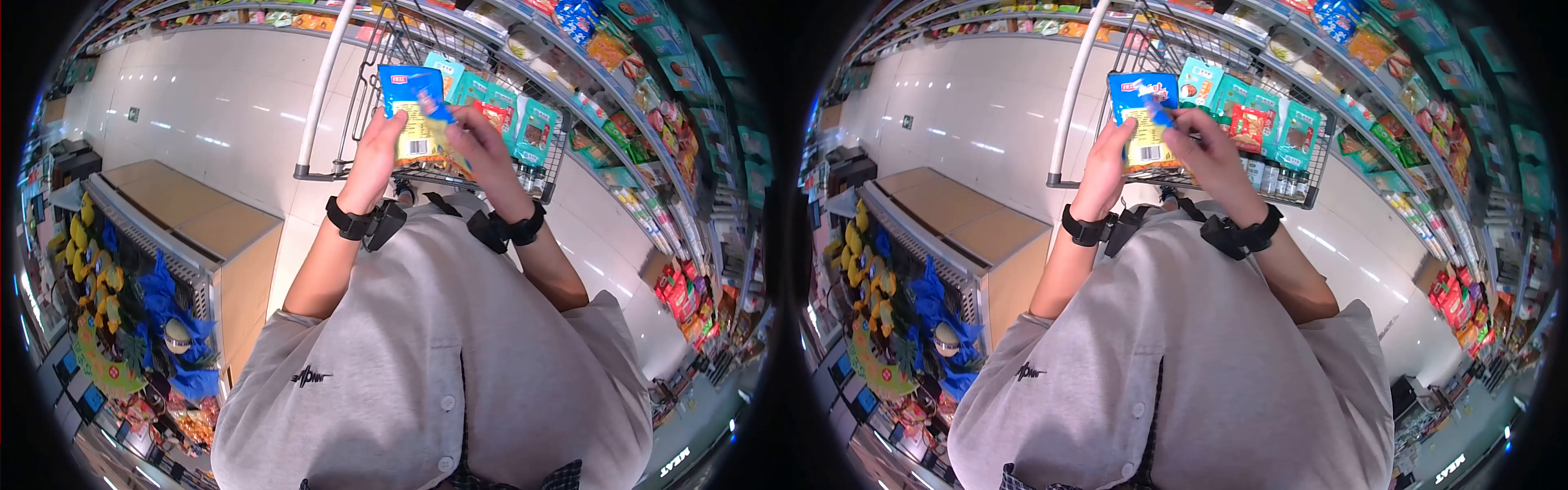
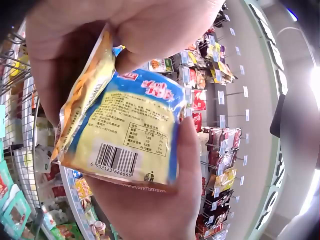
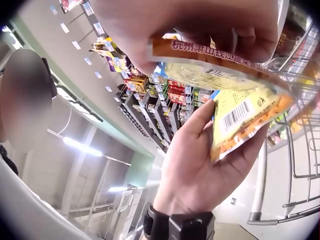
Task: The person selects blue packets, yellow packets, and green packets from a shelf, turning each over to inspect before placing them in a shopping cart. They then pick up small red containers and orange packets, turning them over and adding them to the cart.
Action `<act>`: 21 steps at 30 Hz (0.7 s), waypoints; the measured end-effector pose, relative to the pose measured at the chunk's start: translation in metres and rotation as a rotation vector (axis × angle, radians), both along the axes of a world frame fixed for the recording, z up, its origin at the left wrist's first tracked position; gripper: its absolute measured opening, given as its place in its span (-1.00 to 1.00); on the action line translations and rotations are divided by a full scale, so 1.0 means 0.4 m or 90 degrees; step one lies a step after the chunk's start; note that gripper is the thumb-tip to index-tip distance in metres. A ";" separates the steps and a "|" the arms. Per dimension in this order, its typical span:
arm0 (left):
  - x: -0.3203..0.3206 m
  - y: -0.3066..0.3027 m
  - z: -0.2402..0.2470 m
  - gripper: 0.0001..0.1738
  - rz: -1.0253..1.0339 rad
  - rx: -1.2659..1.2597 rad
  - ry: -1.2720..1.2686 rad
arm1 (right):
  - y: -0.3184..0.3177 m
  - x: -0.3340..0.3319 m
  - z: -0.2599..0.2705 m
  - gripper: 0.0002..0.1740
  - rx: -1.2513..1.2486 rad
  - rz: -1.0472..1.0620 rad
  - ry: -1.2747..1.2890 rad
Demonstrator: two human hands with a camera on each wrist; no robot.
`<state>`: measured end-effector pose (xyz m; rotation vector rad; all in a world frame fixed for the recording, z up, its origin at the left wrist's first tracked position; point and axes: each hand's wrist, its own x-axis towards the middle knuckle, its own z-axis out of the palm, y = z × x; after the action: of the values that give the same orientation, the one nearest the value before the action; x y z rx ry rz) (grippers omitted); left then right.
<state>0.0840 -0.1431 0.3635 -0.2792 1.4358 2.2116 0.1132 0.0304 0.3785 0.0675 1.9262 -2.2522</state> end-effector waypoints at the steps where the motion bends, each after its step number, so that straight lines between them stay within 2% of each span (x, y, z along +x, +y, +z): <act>1: -0.005 -0.004 -0.010 -0.56 -0.009 0.038 -0.011 | -0.029 -0.001 0.006 -0.83 -0.015 -0.011 0.041; 3: 0.002 -0.005 -0.050 -0.66 0.028 0.032 -0.049 | -0.050 -0.012 -0.043 -0.81 0.185 0.001 0.151; 5: 0.006 -0.005 -0.074 -0.63 0.014 0.078 -0.110 | -0.068 -0.007 -0.070 -0.65 0.449 -0.043 0.255; 6: 0.010 0.001 -0.088 -0.66 0.034 0.128 -0.128 | -0.073 -0.009 -0.085 -0.65 0.462 -0.049 0.251; 7: 0.006 0.003 -0.093 -0.66 0.050 0.155 -0.135 | -0.076 -0.012 -0.102 -0.52 0.451 -0.077 0.236; 8: 0.006 0.000 -0.093 -0.65 0.058 0.110 -0.160 | -0.072 -0.016 -0.118 -0.39 0.436 -0.103 0.221; 9: 0.003 -0.005 -0.078 -0.63 0.068 0.062 -0.184 | -0.066 -0.020 -0.132 -0.39 0.443 -0.106 0.221; 11: 0.001 -0.024 -0.111 -0.63 0.068 0.049 -0.200 | -0.052 -0.017 -0.158 -0.17 0.170 0.014 -0.103; 12: -0.004 -0.032 -0.118 -0.63 0.035 0.052 -0.170 | -0.044 -0.019 -0.154 -0.19 0.068 0.034 -0.227; 13: -0.009 -0.037 -0.123 -0.63 0.003 0.054 -0.139 | -0.029 -0.020 -0.175 -0.19 0.069 0.032 -0.228; 15: -0.014 -0.040 -0.120 -0.64 0.002 0.056 -0.140 | 0.004 -0.025 -0.208 -0.33 0.220 0.051 -0.152; 16: -0.016 -0.039 -0.114 -0.65 0.017 0.043 -0.167 | 0.023 -0.020 -0.188 -0.48 0.307 0.015 -0.133; 17: -0.018 -0.036 -0.107 -0.66 0.032 0.029 -0.193 | 0.047 -0.016 -0.192 -0.48 0.303 0.010 -0.133; 19: -0.025 -0.015 -0.087 -0.66 0.032 -0.007 -0.210 | 0.095 -0.001 -0.223 -0.49 0.328 -0.080 -0.130; 21: -0.025 0.013 -0.113 -0.66 0.011 -0.016 -0.160 | 0.117 0.021 -0.230 -0.50 0.328 -0.142 -0.102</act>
<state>0.0739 -0.1379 0.3184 -0.5592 1.3276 2.0872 0.1215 0.0772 0.2864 0.5344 2.4489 -1.7351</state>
